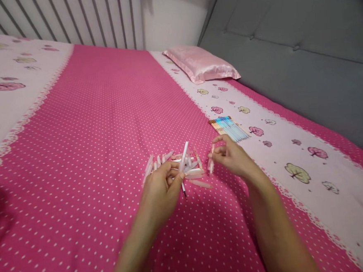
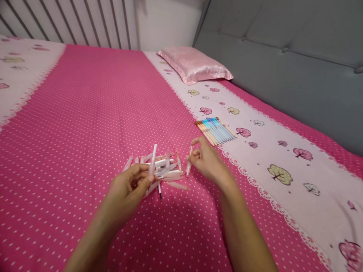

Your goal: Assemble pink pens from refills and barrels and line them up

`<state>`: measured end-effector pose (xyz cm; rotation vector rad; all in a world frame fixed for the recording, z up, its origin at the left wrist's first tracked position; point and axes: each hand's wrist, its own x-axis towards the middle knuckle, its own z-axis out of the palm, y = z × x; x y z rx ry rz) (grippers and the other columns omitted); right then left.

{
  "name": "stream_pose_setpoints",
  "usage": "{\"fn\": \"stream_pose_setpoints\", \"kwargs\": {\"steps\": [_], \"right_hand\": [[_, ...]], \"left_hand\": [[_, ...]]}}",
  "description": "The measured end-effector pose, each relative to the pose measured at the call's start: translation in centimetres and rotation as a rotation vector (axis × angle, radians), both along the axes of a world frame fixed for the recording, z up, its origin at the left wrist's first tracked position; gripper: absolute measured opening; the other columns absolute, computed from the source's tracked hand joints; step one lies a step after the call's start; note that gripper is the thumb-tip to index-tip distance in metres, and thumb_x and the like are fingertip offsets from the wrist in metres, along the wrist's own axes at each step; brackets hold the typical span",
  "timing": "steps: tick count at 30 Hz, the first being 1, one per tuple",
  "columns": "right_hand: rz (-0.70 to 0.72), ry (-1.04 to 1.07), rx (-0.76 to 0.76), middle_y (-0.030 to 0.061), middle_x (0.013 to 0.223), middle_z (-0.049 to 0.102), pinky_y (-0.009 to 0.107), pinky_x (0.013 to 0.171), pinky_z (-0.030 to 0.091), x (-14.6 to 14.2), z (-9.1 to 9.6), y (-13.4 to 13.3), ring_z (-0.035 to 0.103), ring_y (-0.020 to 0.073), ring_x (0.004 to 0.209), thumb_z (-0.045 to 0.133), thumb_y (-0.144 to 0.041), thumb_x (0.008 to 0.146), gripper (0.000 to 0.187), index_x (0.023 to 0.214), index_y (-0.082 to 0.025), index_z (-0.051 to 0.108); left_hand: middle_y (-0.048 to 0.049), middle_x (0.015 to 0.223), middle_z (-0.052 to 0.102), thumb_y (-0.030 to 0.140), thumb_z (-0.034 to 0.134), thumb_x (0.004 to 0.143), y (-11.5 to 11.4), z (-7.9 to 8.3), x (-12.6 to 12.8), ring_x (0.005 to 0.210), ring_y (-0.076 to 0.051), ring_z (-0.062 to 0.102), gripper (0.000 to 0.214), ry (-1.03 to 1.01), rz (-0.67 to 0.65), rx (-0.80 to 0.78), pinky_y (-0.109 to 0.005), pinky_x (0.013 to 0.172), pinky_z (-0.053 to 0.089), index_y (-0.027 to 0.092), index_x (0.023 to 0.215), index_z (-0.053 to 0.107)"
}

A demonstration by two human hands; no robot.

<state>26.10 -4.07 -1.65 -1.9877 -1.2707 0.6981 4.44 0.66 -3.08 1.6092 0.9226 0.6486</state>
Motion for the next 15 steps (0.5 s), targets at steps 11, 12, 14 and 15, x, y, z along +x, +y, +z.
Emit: {"fn": "stream_pose_setpoints", "kwargs": {"steps": [11, 12, 14, 15], "right_hand": [[0.212, 0.403, 0.167, -0.0001, 0.072, 0.06, 0.029, 0.066, 0.047, -1.7, 2.3, -0.6, 0.055, 0.0117, 0.066, 0.058, -0.032, 0.086, 0.016, 0.092, -0.019, 0.064], [0.209, 0.442, 0.171, 0.0006, 0.076, 0.061, 0.029, 0.069, 0.048, -1.8, 2.4, -0.7, 0.057, 0.0119, 0.069, 0.059, -0.031, 0.085, 0.017, 0.097, -0.019, 0.064], [0.24, 0.535, 0.175, 0.0019, 0.085, 0.061, 0.031, 0.075, 0.05, -1.9, 2.5, -0.8, 0.059, 0.0129, 0.076, 0.062, -0.027, 0.083, 0.026, 0.108, -0.02, 0.06], [0.256, 0.582, 0.179, 0.0022, 0.089, 0.06, 0.032, 0.078, 0.05, -2.0, 2.5, -0.8, 0.059, 0.0135, 0.08, 0.064, -0.025, 0.081, 0.032, 0.112, -0.021, 0.057]], "left_hand": [[-0.0051, 0.082, 0.069, 0.03, 0.054, 0.083, -0.1, 0.1, 0.1, 0.065, -0.018, 0.061, 0.019, 0.05, -0.023, 0.018, -0.027, 0.055, 0.043, 0.018, 0.096, 0.062], [-0.005, 0.081, 0.069, 0.03, 0.054, 0.083, -0.1, 0.1, 0.0, 0.065, -0.018, 0.061, 0.019, 0.052, -0.024, 0.018, -0.027, 0.056, 0.043, 0.018, 0.095, 0.062], [-0.0049, 0.083, 0.069, 0.03, 0.053, 0.083, -0.1, 0.0, 0.1, 0.066, -0.018, 0.061, 0.019, 0.044, -0.029, 0.016, -0.027, 0.057, 0.043, 0.018, 0.095, 0.062], [-0.0048, 0.084, 0.069, 0.03, 0.053, 0.083, -0.1, -0.1, 0.1, 0.067, -0.018, 0.061, 0.019, 0.038, -0.032, 0.014, -0.027, 0.057, 0.043, 0.019, 0.095, 0.061]]}}
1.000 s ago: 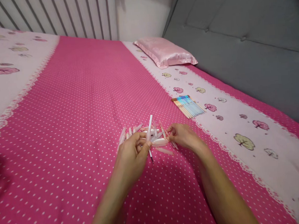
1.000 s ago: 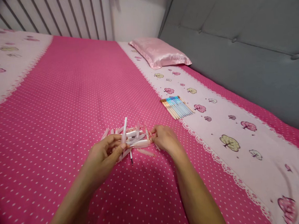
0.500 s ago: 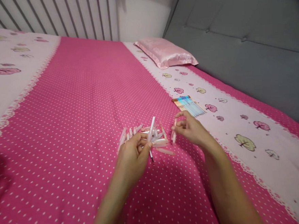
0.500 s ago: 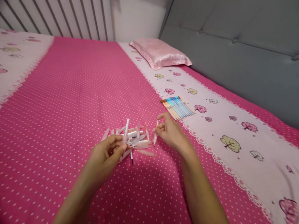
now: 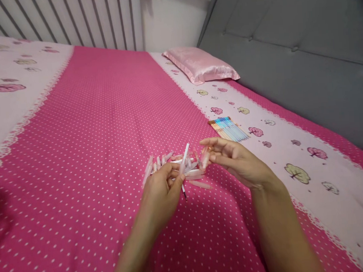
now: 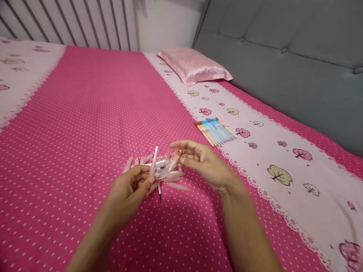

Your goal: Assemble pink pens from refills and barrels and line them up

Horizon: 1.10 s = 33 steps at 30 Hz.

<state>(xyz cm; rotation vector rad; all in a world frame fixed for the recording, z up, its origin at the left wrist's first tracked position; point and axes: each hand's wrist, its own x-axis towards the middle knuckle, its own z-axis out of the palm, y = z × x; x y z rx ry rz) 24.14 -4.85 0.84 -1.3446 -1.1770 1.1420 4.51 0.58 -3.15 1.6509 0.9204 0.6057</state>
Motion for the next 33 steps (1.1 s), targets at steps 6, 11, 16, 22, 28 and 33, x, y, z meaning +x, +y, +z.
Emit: {"fn": "stream_pose_setpoints", "kwargs": {"steps": [6, 11, 16, 22, 28, 33], "right_hand": [[-0.047, 0.159, 0.041, -0.0008, 0.081, 0.054, 0.029, 0.076, 0.05, -0.8, 0.0, 0.3, 0.057, 0.0125, 0.077, 0.066, -0.027, 0.08, 0.029, 0.106, -0.022, 0.057], [-0.097, 0.148, 0.076, -0.001, 0.072, 0.053, 0.026, 0.063, 0.047, -1.4, 0.5, 0.2, 0.053, 0.0113, 0.067, 0.053, -0.038, 0.09, 0.023, 0.102, -0.021, 0.064], [-0.189, -0.026, 0.081, 0.0001, 0.071, 0.054, 0.027, 0.063, 0.047, -1.5, 1.0, -0.3, 0.051, 0.0118, 0.065, 0.054, -0.044, 0.089, 0.03, 0.105, -0.024, 0.069], [-0.243, -0.079, 0.167, 0.001, 0.082, 0.061, 0.026, 0.072, 0.049, -1.6, 1.0, -0.4, 0.057, 0.0121, 0.076, 0.062, -0.033, 0.086, 0.022, 0.104, -0.022, 0.066], [-0.296, -0.087, 0.267, -0.0021, 0.077, 0.061, 0.025, 0.071, 0.048, -2.0, 1.0, -0.2, 0.058, 0.0107, 0.072, 0.064, -0.025, 0.084, 0.023, 0.105, -0.021, 0.059], [-0.312, -0.121, 0.272, -0.0013, 0.08, 0.061, 0.024, 0.07, 0.047, -2.3, 1.1, -0.2, 0.057, 0.0108, 0.074, 0.064, -0.025, 0.083, 0.023, 0.104, -0.021, 0.057]], "left_hand": [[-0.0023, 0.081, 0.067, 0.029, 0.052, 0.084, 0.2, -0.1, 0.1, 0.064, -0.017, 0.057, 0.017, 0.028, -0.003, 0.035, -0.025, 0.056, 0.038, 0.02, 0.095, 0.062], [0.0011, 0.07, 0.062, 0.029, 0.05, 0.085, 0.0, 0.3, -0.1, 0.058, -0.015, 0.049, 0.016, 0.15, -0.025, 0.122, -0.024, 0.052, 0.031, 0.022, 0.092, 0.063], [0.0015, 0.07, 0.062, 0.03, 0.048, 0.087, -0.1, 0.5, 0.0, 0.058, -0.015, 0.048, 0.017, 0.204, -0.053, 0.15, -0.026, 0.054, 0.03, 0.023, 0.092, 0.062], [0.0021, 0.069, 0.061, 0.031, 0.046, 0.089, -0.1, 0.6, 0.0, 0.056, -0.014, 0.047, 0.02, 0.198, -0.089, 0.181, -0.025, 0.053, 0.028, 0.023, 0.093, 0.063], [0.0021, 0.067, 0.06, 0.029, 0.046, 0.089, -0.1, 0.5, 0.0, 0.057, -0.014, 0.047, 0.019, 0.199, -0.088, 0.204, -0.024, 0.053, 0.027, 0.023, 0.091, 0.064], [0.003, 0.067, 0.06, 0.028, 0.047, 0.089, -0.2, 0.6, 0.0, 0.057, -0.014, 0.049, 0.019, 0.188, -0.11, 0.18, -0.024, 0.054, 0.029, 0.025, 0.095, 0.065]]}}
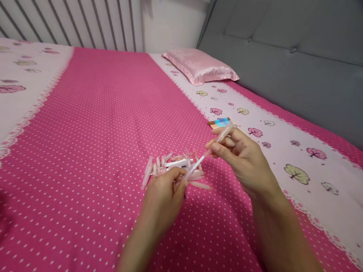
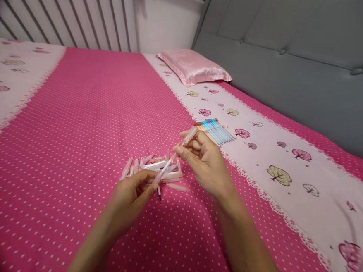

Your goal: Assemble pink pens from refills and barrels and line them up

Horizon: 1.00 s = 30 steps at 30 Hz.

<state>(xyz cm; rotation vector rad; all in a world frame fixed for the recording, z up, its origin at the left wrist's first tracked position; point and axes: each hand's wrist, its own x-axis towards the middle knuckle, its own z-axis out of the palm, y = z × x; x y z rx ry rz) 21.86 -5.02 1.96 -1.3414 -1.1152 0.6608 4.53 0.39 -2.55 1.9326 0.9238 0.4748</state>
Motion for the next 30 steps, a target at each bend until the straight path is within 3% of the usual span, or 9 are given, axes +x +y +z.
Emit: {"fn": "stream_pose_setpoints", "kwargs": {"steps": [11, 30], "right_hand": [[0.006, -0.032, -0.027, 0.0001, 0.083, 0.06, 0.026, 0.071, 0.047, -0.27, 0.11, 0.01, 0.056, 0.0123, 0.076, 0.063, -0.026, 0.083, 0.022, 0.104, -0.021, 0.056], [0.152, -0.003, -0.116, 0.0016, 0.083, 0.061, 0.028, 0.069, 0.049, -0.89, -0.5, 0.11, 0.06, 0.014, 0.076, 0.063, -0.03, 0.084, 0.03, 0.11, -0.02, 0.054]], "left_hand": [[0.0018, 0.069, 0.062, 0.028, 0.047, 0.088, -0.07, -0.08, -0.06, 0.06, -0.015, 0.051, 0.019, -0.031, -0.012, -0.016, -0.024, 0.056, 0.03, 0.024, 0.094, 0.065], [0.003, 0.067, 0.061, 0.029, 0.047, 0.088, -0.28, 0.31, -0.26, 0.057, -0.013, 0.049, 0.022, -0.07, -0.02, 0.0, -0.024, 0.053, 0.032, 0.023, 0.102, 0.064]]}}
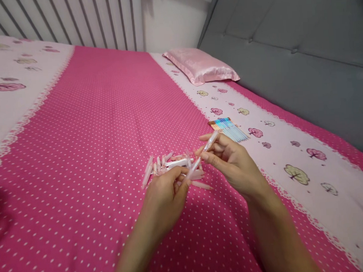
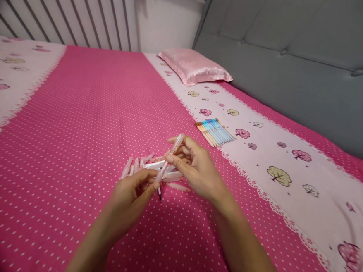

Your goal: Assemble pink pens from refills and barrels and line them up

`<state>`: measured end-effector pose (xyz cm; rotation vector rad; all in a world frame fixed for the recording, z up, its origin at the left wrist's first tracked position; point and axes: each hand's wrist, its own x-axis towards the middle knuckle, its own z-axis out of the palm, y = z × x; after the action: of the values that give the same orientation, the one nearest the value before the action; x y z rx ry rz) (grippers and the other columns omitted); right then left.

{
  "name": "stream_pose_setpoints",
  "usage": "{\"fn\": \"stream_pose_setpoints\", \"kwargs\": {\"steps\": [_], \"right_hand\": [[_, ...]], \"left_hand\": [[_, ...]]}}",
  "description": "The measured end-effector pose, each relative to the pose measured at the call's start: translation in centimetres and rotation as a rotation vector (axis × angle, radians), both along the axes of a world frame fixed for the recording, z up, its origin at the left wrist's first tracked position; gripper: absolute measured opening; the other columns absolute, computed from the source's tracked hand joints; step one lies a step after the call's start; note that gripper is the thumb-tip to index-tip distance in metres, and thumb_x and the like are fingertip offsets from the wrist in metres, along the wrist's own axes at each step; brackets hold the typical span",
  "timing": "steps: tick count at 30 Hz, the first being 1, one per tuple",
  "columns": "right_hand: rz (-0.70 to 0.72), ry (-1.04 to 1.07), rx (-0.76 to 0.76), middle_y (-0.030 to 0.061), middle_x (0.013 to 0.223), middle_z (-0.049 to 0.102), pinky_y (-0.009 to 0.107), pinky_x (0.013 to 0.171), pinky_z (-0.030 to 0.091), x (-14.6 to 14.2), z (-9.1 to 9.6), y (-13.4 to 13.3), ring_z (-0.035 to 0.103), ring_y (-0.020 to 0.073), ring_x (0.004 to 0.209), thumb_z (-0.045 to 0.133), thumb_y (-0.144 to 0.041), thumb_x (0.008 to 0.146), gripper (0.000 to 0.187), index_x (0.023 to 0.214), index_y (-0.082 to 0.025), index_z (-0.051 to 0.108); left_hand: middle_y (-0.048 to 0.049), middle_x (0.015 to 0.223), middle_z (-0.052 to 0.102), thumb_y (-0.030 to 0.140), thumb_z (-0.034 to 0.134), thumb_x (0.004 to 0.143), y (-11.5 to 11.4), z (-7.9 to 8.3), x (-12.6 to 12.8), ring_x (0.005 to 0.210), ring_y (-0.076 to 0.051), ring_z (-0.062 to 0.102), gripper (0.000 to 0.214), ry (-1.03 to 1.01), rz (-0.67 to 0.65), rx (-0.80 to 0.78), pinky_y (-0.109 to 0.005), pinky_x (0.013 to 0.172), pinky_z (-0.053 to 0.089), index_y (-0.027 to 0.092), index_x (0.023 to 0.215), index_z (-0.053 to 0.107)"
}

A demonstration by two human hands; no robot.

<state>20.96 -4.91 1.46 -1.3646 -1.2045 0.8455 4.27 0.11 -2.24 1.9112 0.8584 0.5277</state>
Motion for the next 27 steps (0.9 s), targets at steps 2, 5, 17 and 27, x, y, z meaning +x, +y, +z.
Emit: {"fn": "stream_pose_setpoints", "kwargs": {"steps": [2, 5, 17, 27], "right_hand": [[0.014, -0.003, -0.006, 0.0016, 0.083, 0.061, 0.029, 0.069, 0.05, -0.03, -0.04, -0.02, 0.06, 0.0142, 0.076, 0.062, -0.03, 0.085, 0.029, 0.111, -0.02, 0.053], [0.03, 0.0, -0.006, 0.0013, 0.083, 0.061, 0.029, 0.069, 0.05, -0.04, -0.04, -0.03, 0.06, 0.0144, 0.076, 0.061, -0.031, 0.085, 0.029, 0.111, -0.021, 0.053], [0.065, 0.062, -0.063, 0.0021, 0.085, 0.063, 0.032, 0.074, 0.051, -0.28, -0.09, 0.01, 0.062, 0.0158, 0.079, 0.065, -0.031, 0.082, 0.033, 0.112, -0.021, 0.054], [0.059, 0.205, -0.165, 0.0025, 0.08, 0.068, 0.03, 0.073, 0.051, -0.16, 0.28, 0.09, 0.065, 0.015, 0.077, 0.073, -0.03, 0.075, 0.031, 0.101, -0.018, 0.063]], "left_hand": [[0.0027, 0.069, 0.062, 0.029, 0.047, 0.088, -0.03, 0.0, 0.0, 0.058, -0.013, 0.049, 0.022, -0.017, -0.005, -0.012, -0.024, 0.054, 0.034, 0.023, 0.101, 0.064], [0.0032, 0.067, 0.06, 0.029, 0.047, 0.088, -0.01, 0.06, 0.04, 0.055, -0.012, 0.047, 0.022, -0.042, -0.015, -0.023, -0.023, 0.053, 0.034, 0.022, 0.1, 0.064], [0.0031, 0.064, 0.054, 0.029, 0.046, 0.088, -0.23, 0.75, 0.03, 0.055, -0.012, 0.044, 0.022, -0.032, -0.012, -0.054, -0.023, 0.052, 0.031, 0.02, 0.098, 0.064], [0.0012, 0.071, 0.053, 0.033, 0.049, 0.089, -0.61, 0.96, 0.24, 0.061, -0.011, 0.044, 0.023, -0.218, -0.12, -0.362, -0.023, 0.056, 0.034, 0.019, 0.1, 0.064]]}}
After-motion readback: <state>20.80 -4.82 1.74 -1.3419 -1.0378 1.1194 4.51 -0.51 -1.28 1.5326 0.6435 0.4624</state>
